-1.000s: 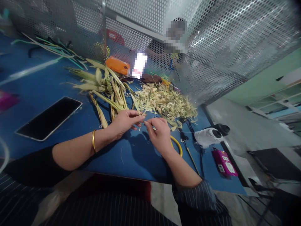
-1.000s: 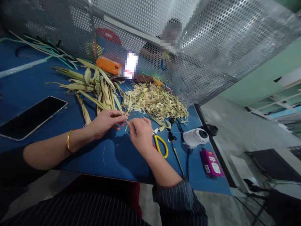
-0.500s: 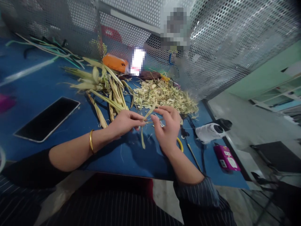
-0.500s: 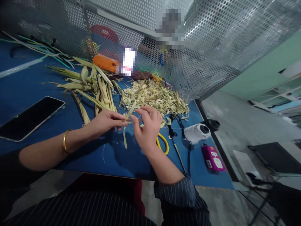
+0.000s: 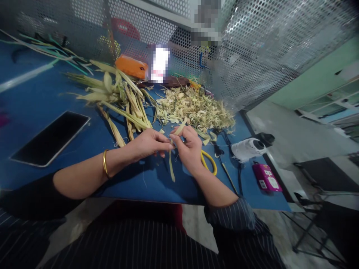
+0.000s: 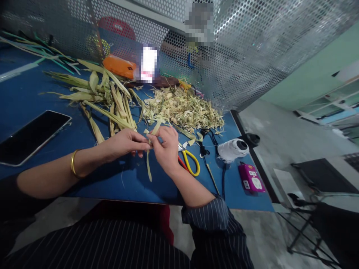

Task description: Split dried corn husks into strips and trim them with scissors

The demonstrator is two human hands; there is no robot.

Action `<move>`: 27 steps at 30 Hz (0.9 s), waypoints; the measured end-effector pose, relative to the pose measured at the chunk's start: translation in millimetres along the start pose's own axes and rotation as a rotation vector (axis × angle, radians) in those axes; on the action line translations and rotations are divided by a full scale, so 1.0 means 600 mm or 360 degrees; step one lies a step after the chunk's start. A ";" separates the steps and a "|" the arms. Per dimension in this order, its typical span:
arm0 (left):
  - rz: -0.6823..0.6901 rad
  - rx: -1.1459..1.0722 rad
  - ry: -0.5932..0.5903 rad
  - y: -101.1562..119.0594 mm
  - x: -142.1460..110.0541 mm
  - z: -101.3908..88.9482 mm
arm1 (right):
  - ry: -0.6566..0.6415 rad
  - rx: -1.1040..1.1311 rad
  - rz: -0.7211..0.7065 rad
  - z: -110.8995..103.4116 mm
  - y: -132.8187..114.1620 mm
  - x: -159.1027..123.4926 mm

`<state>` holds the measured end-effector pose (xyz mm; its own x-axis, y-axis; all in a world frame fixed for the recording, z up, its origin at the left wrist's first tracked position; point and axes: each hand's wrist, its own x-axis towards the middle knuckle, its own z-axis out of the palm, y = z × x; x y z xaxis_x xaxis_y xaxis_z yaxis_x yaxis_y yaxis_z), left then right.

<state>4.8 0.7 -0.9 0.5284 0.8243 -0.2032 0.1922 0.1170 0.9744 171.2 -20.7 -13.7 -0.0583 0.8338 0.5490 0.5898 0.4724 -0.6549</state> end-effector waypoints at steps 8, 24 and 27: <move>-0.0169 -0.0614 0.0261 0.003 0.006 -0.007 | 0.0671 0.0444 0.0526 -0.023 0.033 0.022; -0.0141 -0.0488 0.0218 -0.004 0.006 0.012 | 0.0081 0.1128 0.0892 0.009 0.036 0.009; -0.0111 -0.0748 0.0345 -0.001 0.009 0.004 | 0.0072 0.1188 0.1045 0.008 0.049 0.012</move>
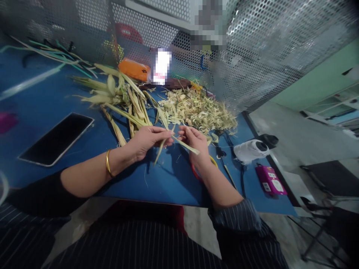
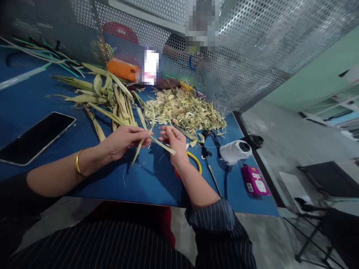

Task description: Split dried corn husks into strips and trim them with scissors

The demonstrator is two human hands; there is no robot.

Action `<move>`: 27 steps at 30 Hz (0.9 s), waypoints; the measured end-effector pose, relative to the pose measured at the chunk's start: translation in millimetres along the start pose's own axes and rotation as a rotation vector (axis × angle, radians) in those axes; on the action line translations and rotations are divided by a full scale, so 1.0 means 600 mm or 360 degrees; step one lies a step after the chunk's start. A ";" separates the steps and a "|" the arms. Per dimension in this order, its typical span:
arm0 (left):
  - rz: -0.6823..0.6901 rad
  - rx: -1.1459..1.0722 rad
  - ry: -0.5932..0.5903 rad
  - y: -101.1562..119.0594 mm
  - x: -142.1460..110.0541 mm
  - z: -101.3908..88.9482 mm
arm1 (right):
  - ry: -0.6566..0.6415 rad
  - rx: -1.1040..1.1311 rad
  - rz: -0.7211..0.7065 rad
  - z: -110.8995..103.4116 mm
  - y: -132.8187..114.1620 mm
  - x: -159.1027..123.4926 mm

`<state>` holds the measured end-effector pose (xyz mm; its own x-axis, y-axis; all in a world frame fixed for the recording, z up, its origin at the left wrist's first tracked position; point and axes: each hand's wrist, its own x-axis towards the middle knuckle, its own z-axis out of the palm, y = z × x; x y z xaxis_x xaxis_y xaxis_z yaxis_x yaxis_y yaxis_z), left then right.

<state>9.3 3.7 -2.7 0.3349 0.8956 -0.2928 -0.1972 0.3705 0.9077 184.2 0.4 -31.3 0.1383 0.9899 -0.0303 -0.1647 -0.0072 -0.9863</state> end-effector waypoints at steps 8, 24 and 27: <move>0.0155 -0.0170 0.0035 -0.006 0.010 -0.007 | -0.0532 -0.0342 -0.0064 0.033 -0.001 -0.043; 0.0116 -0.0238 0.0136 -0.012 0.013 -0.007 | -0.0455 -0.0717 -0.0278 0.028 -0.006 -0.045; 0.0124 -0.0102 0.0078 -0.005 0.008 -0.010 | -0.0147 -0.0400 -0.0232 0.026 -0.002 -0.035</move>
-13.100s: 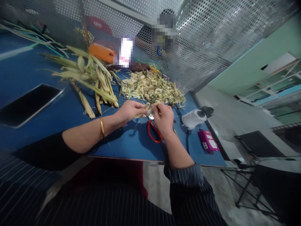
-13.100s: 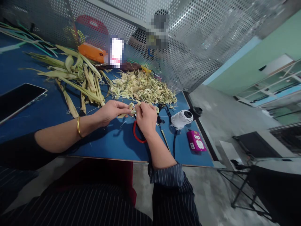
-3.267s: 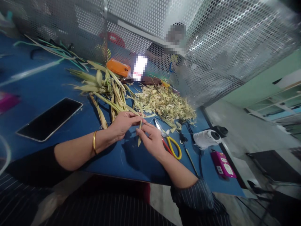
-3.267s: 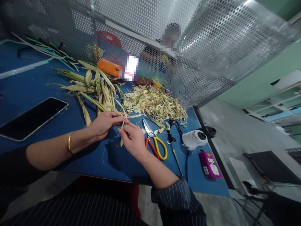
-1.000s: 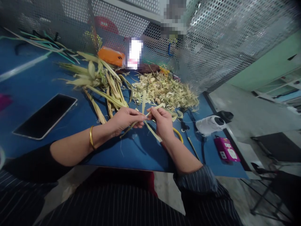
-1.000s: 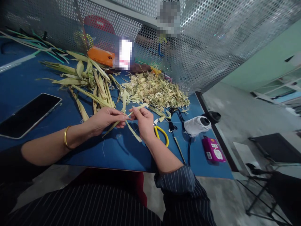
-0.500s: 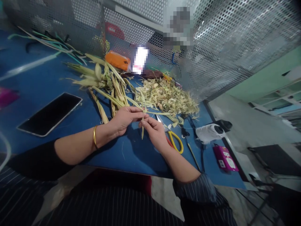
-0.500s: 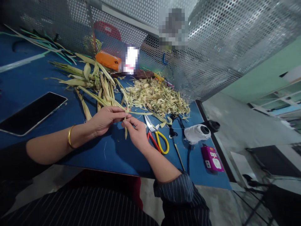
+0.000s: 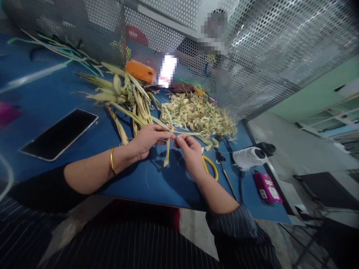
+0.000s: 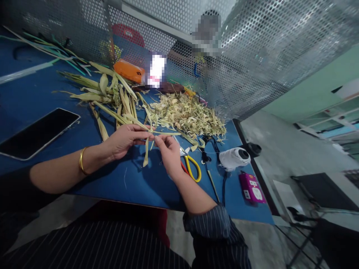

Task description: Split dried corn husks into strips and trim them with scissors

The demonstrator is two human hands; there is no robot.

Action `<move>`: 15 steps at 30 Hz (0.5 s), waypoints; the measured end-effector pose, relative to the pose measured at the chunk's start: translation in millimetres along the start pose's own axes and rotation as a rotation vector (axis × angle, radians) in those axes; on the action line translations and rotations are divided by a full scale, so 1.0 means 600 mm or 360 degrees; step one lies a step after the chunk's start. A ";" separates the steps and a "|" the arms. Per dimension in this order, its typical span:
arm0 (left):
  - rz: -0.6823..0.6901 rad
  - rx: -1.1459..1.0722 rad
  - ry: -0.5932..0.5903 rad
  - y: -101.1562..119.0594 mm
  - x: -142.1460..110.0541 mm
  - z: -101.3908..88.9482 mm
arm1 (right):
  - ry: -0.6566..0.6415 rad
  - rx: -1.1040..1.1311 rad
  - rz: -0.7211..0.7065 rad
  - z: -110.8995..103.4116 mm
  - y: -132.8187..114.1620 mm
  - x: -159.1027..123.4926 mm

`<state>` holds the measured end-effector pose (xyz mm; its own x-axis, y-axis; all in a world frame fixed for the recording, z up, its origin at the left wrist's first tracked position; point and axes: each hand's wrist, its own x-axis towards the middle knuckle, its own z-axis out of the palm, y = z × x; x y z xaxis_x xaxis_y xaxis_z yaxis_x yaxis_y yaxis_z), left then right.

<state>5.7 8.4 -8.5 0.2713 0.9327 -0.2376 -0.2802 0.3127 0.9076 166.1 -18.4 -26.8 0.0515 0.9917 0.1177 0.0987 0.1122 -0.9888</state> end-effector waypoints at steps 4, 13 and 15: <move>-0.0072 0.0057 -0.0131 0.003 -0.007 0.003 | 0.0152 0.0349 0.0045 -0.002 0.004 0.007; -0.0105 0.0170 -0.0232 -0.009 -0.006 0.005 | 0.0155 0.0352 0.0087 -0.002 0.001 0.003; -0.0082 0.0208 -0.0271 -0.011 -0.006 0.005 | 0.0144 0.0309 0.0075 -0.004 0.002 0.003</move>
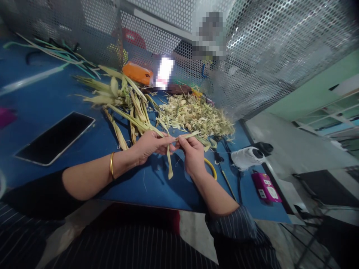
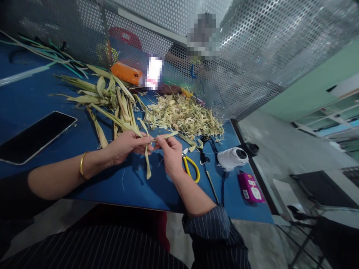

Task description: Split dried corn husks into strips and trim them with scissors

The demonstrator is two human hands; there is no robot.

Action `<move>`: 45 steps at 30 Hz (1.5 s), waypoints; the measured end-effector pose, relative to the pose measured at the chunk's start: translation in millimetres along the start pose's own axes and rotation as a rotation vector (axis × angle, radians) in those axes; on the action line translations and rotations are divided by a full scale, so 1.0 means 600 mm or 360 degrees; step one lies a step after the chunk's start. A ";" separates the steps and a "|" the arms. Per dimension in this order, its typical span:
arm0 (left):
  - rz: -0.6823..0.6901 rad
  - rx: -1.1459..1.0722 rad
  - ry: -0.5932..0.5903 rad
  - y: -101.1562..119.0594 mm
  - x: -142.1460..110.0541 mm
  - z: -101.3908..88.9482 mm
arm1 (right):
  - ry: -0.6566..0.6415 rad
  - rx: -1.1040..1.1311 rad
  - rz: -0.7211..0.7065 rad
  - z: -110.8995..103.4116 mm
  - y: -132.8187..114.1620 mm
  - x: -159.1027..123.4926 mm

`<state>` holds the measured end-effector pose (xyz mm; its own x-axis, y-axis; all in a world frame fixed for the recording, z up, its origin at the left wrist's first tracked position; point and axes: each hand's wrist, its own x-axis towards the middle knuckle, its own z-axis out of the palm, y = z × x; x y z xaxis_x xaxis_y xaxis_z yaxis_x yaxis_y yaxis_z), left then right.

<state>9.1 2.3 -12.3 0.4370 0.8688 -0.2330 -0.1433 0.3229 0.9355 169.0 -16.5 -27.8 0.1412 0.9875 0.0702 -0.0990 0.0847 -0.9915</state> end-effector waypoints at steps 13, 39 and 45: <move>0.0009 -0.0054 -0.0055 -0.006 -0.001 0.008 | 0.0095 -0.0090 -0.0187 0.003 0.000 0.005; 0.0029 0.0095 0.0124 -0.003 -0.001 0.004 | -0.0125 -0.0239 -0.0047 -0.009 0.003 0.010; 0.0089 0.0278 0.0004 -0.003 -0.002 0.004 | -0.0089 -0.0328 -0.0158 -0.010 0.005 0.010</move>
<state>11.0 -0.4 -13.3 0.4305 0.8845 -0.1798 -0.0106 0.2042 0.9789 175.4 -11.1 -31.0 0.0851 0.9820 0.1688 0.1167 0.1584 -0.9805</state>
